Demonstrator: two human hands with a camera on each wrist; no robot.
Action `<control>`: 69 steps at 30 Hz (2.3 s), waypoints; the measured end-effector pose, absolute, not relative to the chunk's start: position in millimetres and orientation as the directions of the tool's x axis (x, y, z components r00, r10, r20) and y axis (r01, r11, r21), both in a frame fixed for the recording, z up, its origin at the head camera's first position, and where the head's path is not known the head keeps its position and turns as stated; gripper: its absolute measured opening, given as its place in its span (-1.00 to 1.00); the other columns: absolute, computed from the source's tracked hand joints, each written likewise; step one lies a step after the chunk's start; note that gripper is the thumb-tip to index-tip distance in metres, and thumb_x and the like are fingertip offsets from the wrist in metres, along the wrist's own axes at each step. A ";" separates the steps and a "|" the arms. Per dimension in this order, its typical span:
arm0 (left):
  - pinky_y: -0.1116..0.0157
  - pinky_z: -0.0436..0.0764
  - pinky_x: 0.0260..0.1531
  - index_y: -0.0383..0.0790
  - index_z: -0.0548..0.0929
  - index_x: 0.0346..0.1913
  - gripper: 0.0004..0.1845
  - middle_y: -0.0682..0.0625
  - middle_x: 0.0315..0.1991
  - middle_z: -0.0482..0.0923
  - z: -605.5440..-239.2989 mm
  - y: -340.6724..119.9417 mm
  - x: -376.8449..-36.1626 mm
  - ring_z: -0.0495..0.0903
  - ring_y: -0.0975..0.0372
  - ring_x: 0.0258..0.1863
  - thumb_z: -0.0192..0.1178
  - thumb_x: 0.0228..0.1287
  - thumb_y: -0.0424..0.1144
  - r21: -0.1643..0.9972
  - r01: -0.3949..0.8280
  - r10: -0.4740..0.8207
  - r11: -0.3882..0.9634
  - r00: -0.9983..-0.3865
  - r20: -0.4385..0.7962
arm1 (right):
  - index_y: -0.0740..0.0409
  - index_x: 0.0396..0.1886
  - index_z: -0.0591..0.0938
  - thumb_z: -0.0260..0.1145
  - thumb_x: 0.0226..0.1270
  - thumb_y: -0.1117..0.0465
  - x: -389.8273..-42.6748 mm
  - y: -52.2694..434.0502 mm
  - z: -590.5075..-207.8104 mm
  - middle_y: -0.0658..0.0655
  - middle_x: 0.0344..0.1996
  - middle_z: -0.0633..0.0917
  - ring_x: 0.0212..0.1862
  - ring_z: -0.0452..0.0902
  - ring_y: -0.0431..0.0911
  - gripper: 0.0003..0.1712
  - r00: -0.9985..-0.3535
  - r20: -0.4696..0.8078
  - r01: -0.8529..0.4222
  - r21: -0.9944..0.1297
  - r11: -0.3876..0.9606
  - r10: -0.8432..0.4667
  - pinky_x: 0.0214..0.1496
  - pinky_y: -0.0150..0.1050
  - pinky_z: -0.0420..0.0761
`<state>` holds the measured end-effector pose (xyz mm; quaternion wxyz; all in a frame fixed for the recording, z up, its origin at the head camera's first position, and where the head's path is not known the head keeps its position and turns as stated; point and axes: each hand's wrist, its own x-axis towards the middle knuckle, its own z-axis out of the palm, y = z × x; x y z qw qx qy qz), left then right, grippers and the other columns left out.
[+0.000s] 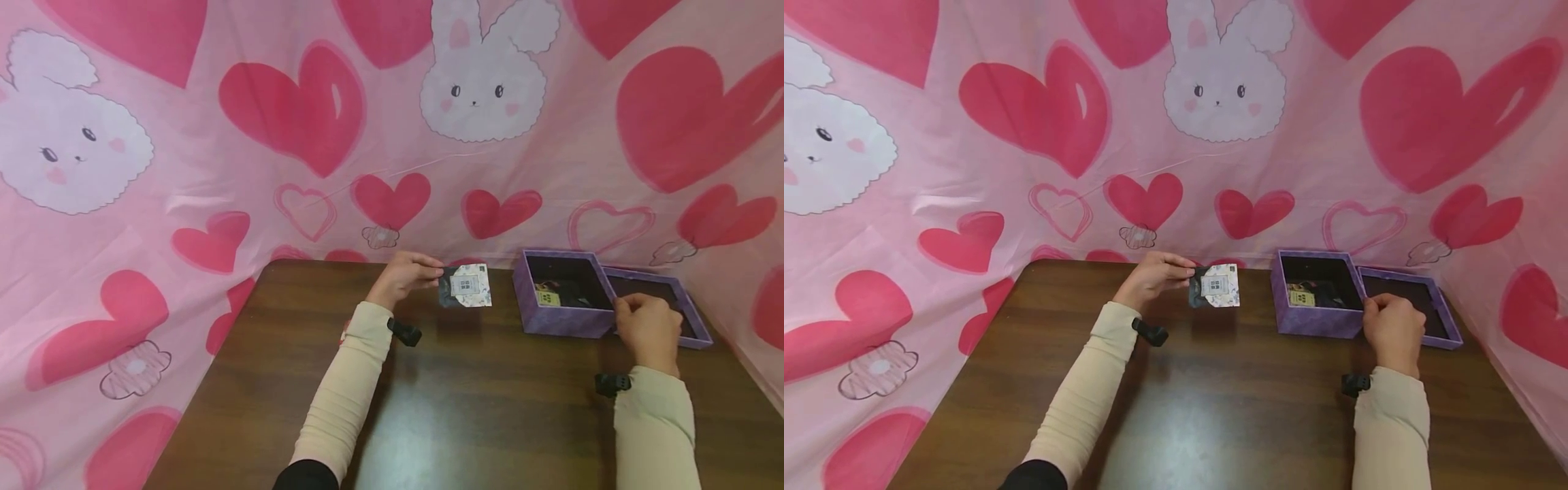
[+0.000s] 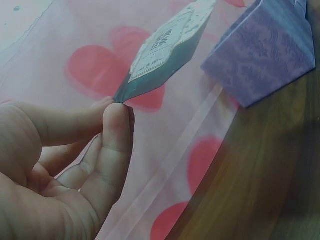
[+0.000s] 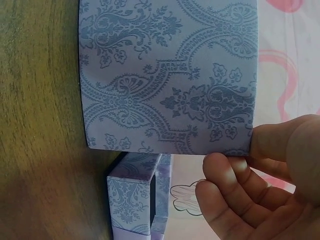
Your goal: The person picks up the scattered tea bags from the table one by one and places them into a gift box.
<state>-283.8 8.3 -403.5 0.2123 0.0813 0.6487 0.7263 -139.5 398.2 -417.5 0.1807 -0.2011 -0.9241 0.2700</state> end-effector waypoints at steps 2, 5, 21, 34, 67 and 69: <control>-0.10 0.55 0.10 -0.56 0.70 -0.01 -0.75 -0.19 -0.23 0.69 -403.2 14.1 -283.5 0.67 0.16 -0.46 0.33 0.26 -0.52 0.974 -0.211 0.417 -0.079 -0.895 -0.160 | 0.44 -0.13 0.67 0.13 0.49 0.15 -139.3 398.3 -417.7 0.51 -0.16 0.66 -0.03 0.35 0.62 -0.60 -0.853 0.227 0.273 -0.572 0.774 0.470 -0.05 0.42 0.36; -0.04 0.61 0.04 -0.56 0.69 -0.01 -0.74 -0.20 -0.23 0.70 -402.6 22.9 -283.0 0.67 0.17 -0.46 0.33 0.26 -0.52 0.971 -0.221 0.425 -0.086 -0.890 -0.165 | 0.43 -0.13 0.68 0.13 0.49 0.14 -139.1 398.5 -418.4 0.50 -0.17 0.67 -0.03 0.37 0.62 -0.60 -0.853 0.229 0.274 -0.569 0.776 0.469 -0.06 0.41 0.38; -0.05 0.60 0.02 -0.61 0.66 0.02 -0.71 -0.18 -0.24 0.73 -399.5 70.6 -282.6 0.67 0.19 -0.50 0.32 0.25 -0.54 0.962 -0.241 0.457 -0.130 -0.875 -0.158 | 0.44 -0.08 0.67 0.12 0.50 0.13 -141.5 399.7 -420.8 0.51 -0.13 0.66 0.01 0.35 0.60 -0.59 -0.854 0.208 0.286 -0.577 0.765 0.476 -0.01 0.42 0.36; -0.12 0.56 0.03 -0.64 0.65 0.00 -0.72 -0.20 -0.25 0.72 -398.1 117.9 -275.8 0.69 0.16 -0.52 0.29 0.21 -0.63 0.923 -0.300 0.461 -0.241 -0.872 -0.164 | 0.42 -0.11 0.69 0.11 0.50 0.12 -139.7 395.3 -418.8 0.48 -0.18 0.67 0.03 0.38 0.57 -0.58 -0.840 0.221 0.293 -0.585 0.757 0.496 0.01 0.39 0.39; 0.08 0.75 -0.26 -0.62 0.69 -0.09 -0.74 -0.18 -0.13 0.71 -415.8 162.1 -263.9 0.68 0.13 -0.41 0.39 0.15 -0.59 0.948 -0.221 0.363 -0.230 -0.923 -0.127 | 0.43 -0.15 0.69 0.13 0.49 0.14 -140.0 395.4 -423.9 0.47 -0.23 0.68 0.00 0.41 0.56 -0.60 -0.819 0.273 0.274 -0.586 0.762 0.504 0.03 0.37 0.39; 0.02 0.73 -0.20 -0.59 0.70 -0.08 -0.75 -0.15 -0.19 0.72 -415.3 153.3 -265.1 0.67 0.10 -0.42 0.40 0.16 -0.56 0.957 -0.211 0.386 -0.198 -0.915 -0.122 | 0.42 -0.15 0.69 0.13 0.49 0.14 -140.2 396.2 -424.2 0.47 -0.23 0.68 -0.01 0.42 0.56 -0.61 -0.821 0.274 0.274 -0.580 0.767 0.500 0.02 0.38 0.40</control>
